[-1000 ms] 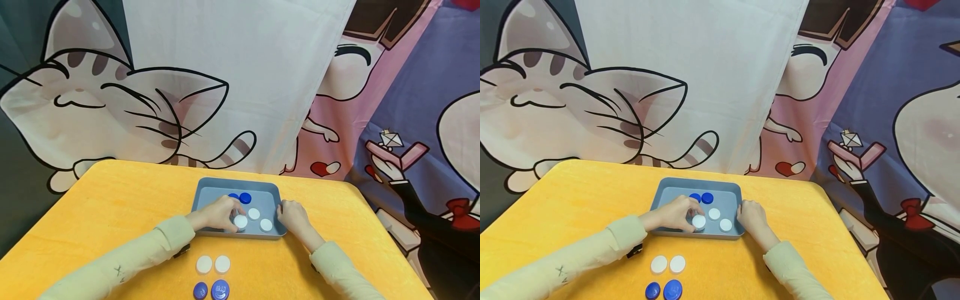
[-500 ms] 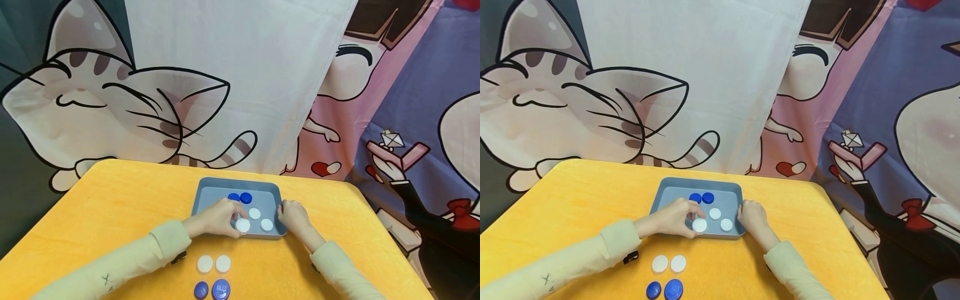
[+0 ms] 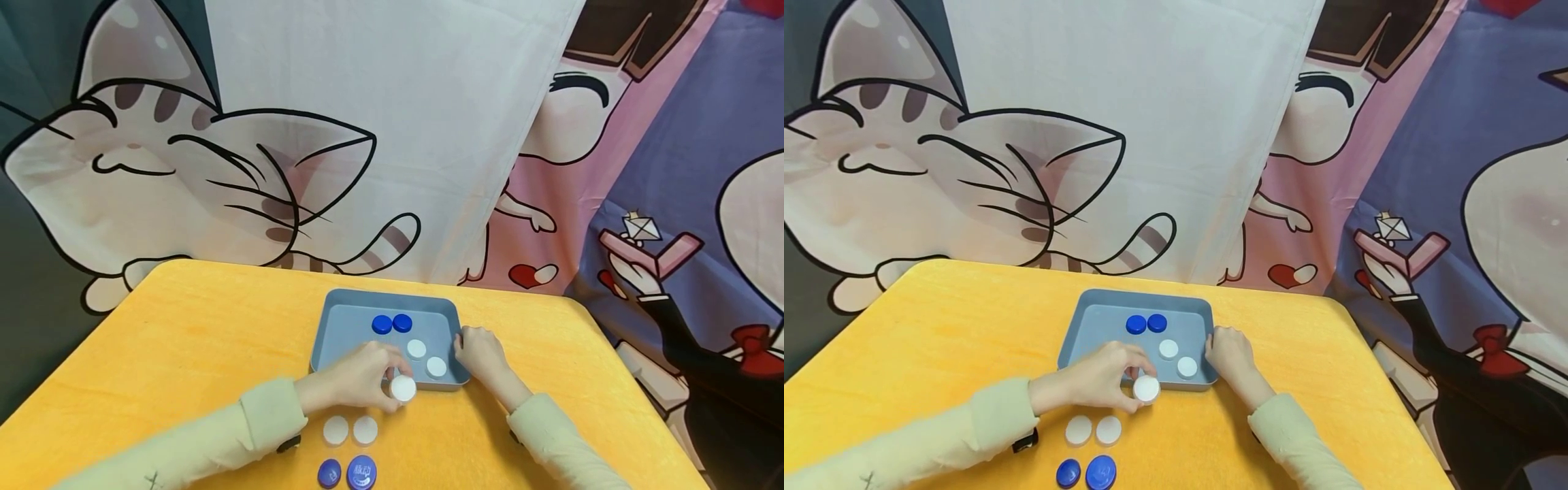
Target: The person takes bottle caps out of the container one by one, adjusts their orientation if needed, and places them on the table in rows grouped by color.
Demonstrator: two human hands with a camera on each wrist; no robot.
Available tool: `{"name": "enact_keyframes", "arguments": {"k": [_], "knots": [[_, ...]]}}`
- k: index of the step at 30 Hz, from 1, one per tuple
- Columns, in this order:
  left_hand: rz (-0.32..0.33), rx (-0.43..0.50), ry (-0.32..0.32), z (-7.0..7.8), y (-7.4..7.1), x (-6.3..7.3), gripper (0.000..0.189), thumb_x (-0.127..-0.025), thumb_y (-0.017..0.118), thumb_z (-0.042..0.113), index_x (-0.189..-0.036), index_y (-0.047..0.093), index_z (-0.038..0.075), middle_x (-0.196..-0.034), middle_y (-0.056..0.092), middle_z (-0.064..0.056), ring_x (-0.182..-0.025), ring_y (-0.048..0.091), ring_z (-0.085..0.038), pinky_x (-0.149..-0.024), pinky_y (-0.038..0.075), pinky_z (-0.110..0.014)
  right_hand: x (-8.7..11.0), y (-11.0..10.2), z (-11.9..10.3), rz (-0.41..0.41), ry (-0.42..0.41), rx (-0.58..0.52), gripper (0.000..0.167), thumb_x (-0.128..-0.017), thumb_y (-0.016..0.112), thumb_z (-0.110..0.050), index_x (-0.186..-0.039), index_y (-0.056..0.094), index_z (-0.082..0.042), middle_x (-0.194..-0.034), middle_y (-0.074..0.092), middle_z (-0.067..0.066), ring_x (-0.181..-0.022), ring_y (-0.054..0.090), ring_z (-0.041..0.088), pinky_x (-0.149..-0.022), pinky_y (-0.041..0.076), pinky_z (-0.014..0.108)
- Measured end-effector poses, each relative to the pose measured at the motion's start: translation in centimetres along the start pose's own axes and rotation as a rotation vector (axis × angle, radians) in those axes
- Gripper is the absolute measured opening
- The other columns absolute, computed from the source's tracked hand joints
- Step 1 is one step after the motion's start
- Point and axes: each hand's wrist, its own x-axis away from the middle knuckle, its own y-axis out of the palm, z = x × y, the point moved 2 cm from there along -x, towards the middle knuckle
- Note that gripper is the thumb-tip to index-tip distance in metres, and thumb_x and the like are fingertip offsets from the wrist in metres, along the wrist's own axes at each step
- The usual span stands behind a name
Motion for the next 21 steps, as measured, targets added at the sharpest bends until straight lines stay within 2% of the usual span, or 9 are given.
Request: {"name": "enact_keyframes", "arguments": {"k": [5,12,21], "knots": [[-0.015,-0.027,0.017,0.7,0.3,0.5,0.033,-0.072,0.082,0.026,-0.101,0.073,0.016,-0.094,0.066,0.01,-0.072,0.052,-0.001,-0.062,0.043,-0.011,0.0,0.1,0.1,0.0,0.002,0.002,0.025,-0.09,0.062,-0.016,-0.069,0.06,-0.002,-0.053,0.049,0.005,-0.048,0.046,0.017,-0.046,0.038,0.028],[-0.118,-0.098,0.054,1.7,1.1,1.5,0.034,-0.073,0.081,0.024,-0.103,0.072,0.014,-0.093,0.067,0.009,-0.073,0.053,0.002,-0.067,0.043,-0.009,0.0,0.1,0.1,0.0,0.003,0.002,0.025,-0.09,0.061,-0.016,-0.068,0.06,-0.003,-0.054,0.05,0.005,-0.048,0.047,0.017,-0.047,0.04,0.03],[-0.176,-0.109,0.094,1.8,2.4,2.0,0.028,-0.069,0.08,0.021,-0.095,0.072,0.016,-0.088,0.066,0.013,-0.073,0.051,0.005,-0.067,0.042,-0.009,-0.1,0.1,0.1,-0.005,0.004,0.002,0.025,-0.09,0.062,-0.016,-0.069,0.06,-0.002,-0.053,0.05,0.005,-0.048,0.046,0.017,-0.046,0.039,0.029]]}}
